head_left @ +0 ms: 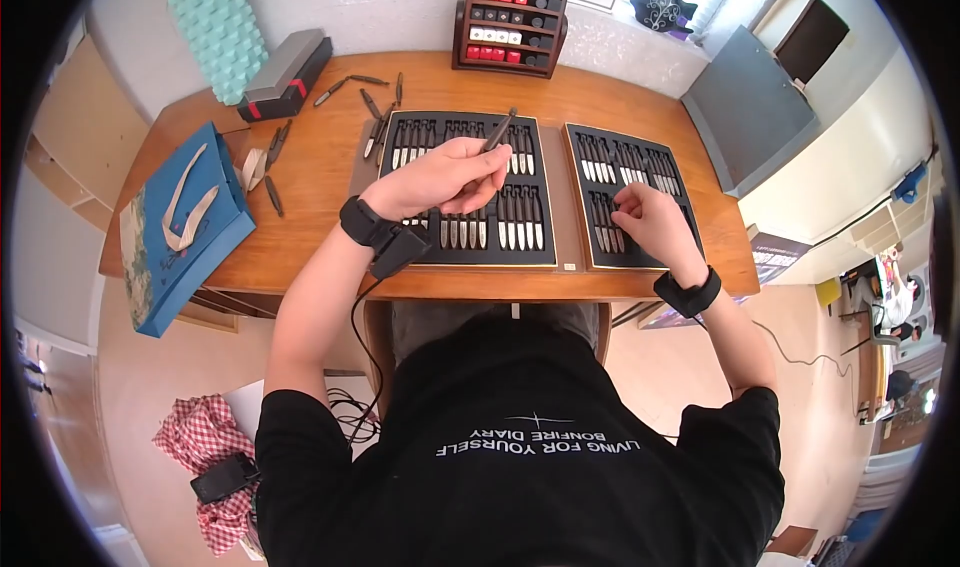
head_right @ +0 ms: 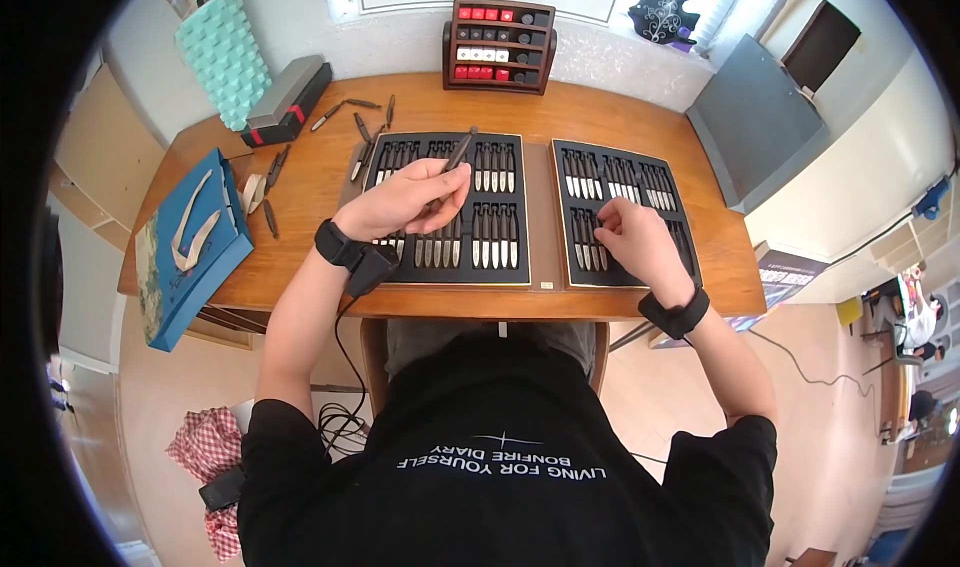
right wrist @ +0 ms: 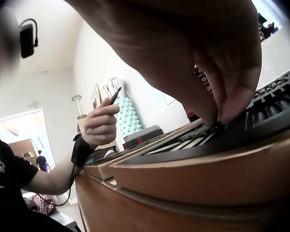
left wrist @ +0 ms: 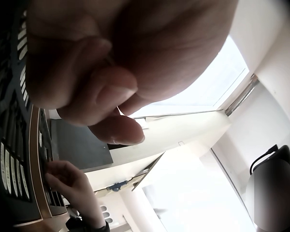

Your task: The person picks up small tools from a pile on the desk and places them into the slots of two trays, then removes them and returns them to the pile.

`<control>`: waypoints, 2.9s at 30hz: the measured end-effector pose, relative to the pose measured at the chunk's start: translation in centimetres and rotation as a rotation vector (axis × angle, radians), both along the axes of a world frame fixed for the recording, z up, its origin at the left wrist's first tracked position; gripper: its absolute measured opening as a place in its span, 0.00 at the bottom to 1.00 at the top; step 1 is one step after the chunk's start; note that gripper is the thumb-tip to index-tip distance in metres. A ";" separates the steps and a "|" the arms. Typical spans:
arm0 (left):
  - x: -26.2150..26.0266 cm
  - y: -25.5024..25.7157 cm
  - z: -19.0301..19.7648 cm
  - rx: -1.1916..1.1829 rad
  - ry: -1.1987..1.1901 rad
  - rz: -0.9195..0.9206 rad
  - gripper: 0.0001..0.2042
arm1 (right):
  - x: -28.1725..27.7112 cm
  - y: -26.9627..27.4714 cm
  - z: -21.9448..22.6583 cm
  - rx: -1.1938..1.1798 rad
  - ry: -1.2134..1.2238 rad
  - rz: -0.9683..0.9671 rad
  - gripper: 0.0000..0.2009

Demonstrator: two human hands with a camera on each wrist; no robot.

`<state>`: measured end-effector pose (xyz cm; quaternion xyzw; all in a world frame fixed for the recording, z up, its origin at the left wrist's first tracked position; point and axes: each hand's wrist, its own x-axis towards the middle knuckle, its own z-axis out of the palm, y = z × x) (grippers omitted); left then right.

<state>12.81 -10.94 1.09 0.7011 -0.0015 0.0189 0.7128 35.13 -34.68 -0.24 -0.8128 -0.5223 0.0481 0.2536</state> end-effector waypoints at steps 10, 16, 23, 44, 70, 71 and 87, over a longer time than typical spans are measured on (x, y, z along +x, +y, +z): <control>0.1 -0.1 -0.1 0.019 0.014 -0.001 0.17 | -1.4 -1.0 -1.4 -0.075 -0.695 0.277 0.03; 0.0 -0.1 0.0 0.011 0.017 0.027 0.17 | -1.3 -1.2 0.4 -0.089 -0.518 0.305 0.06; 0.1 -0.1 0.0 0.029 0.023 0.006 0.17 | -2.9 -0.9 0.6 -0.011 -0.461 0.382 0.07; -0.5 -0.3 0.2 0.001 0.028 -0.119 0.22 | -6.6 7.0 4.0 0.253 0.758 0.318 0.15; -0.5 -0.1 0.4 0.097 0.018 -0.098 0.19 | 2.0 0.7 0.2 -0.079 0.088 -0.043 0.12; -0.4 -0.1 0.4 0.096 0.017 -0.096 0.19 | 1.6 0.5 0.3 -0.080 0.087 -0.041 0.12; -0.4 -0.1 0.4 0.151 0.016 -0.115 0.15 | -0.2 -1.2 1.1 -0.086 -0.551 0.286 0.10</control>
